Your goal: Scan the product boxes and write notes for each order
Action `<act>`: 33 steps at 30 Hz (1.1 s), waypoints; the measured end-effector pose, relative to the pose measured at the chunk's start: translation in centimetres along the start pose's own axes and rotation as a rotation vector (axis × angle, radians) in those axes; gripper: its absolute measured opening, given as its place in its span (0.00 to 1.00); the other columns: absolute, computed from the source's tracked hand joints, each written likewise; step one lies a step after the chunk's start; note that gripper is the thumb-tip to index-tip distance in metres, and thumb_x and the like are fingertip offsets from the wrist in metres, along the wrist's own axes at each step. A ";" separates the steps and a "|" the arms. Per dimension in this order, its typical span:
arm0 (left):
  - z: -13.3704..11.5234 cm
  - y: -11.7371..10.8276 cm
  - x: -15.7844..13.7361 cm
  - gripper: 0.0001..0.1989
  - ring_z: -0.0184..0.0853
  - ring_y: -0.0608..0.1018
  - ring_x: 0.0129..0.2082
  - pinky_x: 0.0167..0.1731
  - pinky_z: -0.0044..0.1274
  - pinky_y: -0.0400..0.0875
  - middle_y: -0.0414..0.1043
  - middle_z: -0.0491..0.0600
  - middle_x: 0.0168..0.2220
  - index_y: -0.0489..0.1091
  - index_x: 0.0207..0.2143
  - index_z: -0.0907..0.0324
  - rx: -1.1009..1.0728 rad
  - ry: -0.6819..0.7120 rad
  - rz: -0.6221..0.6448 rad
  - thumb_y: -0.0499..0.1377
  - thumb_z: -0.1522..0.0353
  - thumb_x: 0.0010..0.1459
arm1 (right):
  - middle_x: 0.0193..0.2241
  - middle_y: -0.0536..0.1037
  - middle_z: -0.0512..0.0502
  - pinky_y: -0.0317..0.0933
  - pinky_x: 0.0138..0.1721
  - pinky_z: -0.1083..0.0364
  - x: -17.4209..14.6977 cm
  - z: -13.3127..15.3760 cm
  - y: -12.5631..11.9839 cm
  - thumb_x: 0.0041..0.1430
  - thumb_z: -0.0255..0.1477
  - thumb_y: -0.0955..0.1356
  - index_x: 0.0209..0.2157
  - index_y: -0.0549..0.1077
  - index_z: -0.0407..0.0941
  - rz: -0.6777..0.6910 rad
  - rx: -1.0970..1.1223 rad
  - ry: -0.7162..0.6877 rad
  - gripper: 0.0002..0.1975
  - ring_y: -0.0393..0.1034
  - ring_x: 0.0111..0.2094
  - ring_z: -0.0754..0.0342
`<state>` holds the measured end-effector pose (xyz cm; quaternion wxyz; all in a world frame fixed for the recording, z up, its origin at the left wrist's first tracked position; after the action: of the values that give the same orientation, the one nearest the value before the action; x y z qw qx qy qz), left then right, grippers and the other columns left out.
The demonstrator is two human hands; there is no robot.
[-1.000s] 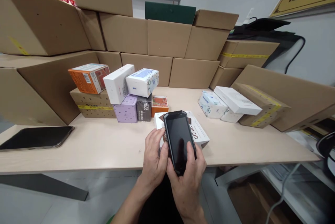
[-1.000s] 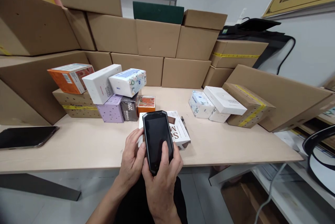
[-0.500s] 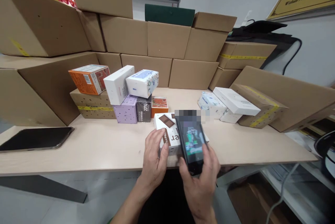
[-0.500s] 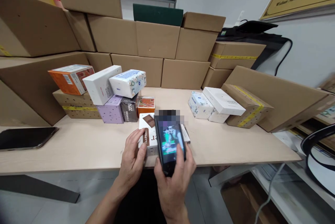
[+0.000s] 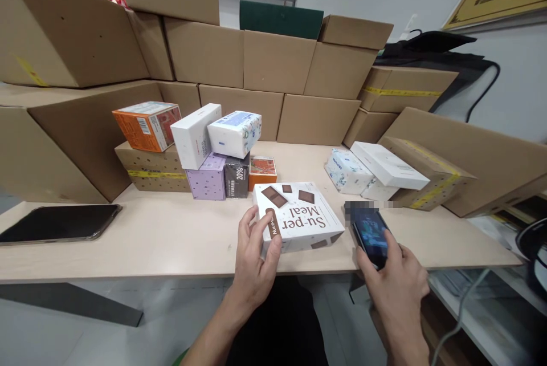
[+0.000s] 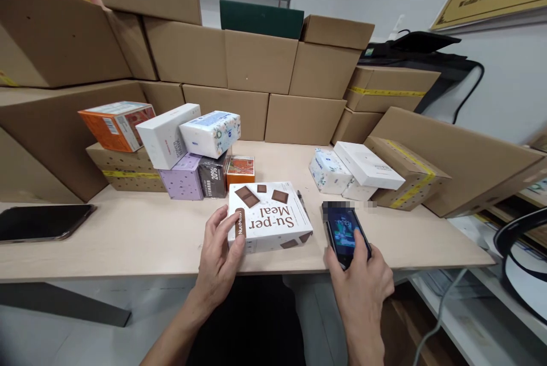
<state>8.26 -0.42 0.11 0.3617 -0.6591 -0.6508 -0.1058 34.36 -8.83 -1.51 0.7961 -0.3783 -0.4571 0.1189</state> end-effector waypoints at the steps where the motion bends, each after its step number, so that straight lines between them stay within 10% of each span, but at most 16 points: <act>1: 0.1 0.0 0.0 0.19 0.45 0.61 0.67 0.62 0.42 0.64 0.55 0.58 0.64 0.64 0.60 0.54 -0.005 -0.027 0.001 0.53 0.66 0.68 | 0.45 0.72 0.29 0.62 0.43 0.36 0.1 -0.1 0.3 0.59 0.48 0.63 0.58 0.70 0.40 0.020 -0.008 -0.008 0.33 0.66 0.44 0.34; 12: 0.3 0.1 0.1 0.18 0.44 0.57 0.69 0.64 0.43 0.61 0.58 0.57 0.66 0.62 0.60 0.55 0.043 -0.078 0.076 0.50 0.66 0.69 | 0.53 0.69 0.21 0.57 0.53 0.32 0.8 1.2 0.3 0.63 0.57 0.53 0.54 0.73 0.33 0.058 0.072 -0.079 0.43 0.61 0.56 0.28; 20: 0.7 -0.1 0.1 0.19 0.43 0.58 0.69 0.63 0.43 0.62 0.60 0.56 0.65 0.61 0.61 0.55 0.019 -0.065 0.047 0.47 0.66 0.70 | 0.40 0.80 0.39 0.68 0.42 0.48 1.3 6.9 -1.0 0.67 0.50 0.55 0.55 0.72 0.46 0.582 0.646 0.029 0.29 0.74 0.40 0.45; 33: 1.0 -0.9 -0.3 0.14 0.44 0.61 0.67 0.62 0.41 0.63 0.58 0.55 0.65 0.68 0.54 0.54 -0.119 0.054 -0.042 0.52 0.70 0.67 | 0.28 0.76 0.51 0.67 0.25 0.58 4.3 6.0 0.4 0.60 0.50 0.67 0.56 0.60 0.45 1.037 1.235 0.402 0.31 0.74 0.25 0.55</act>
<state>7.06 -0.18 -0.49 0.3371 -0.6626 -0.6469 -0.1697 31.89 -3.30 2.72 0.7712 -0.0500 0.0739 0.6303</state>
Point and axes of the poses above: each hand's wrist, its own x-axis towards the middle knuckle, its own y-axis out of the palm, z = x × y, the point moved 3 cm from there along x, towards the middle knuckle
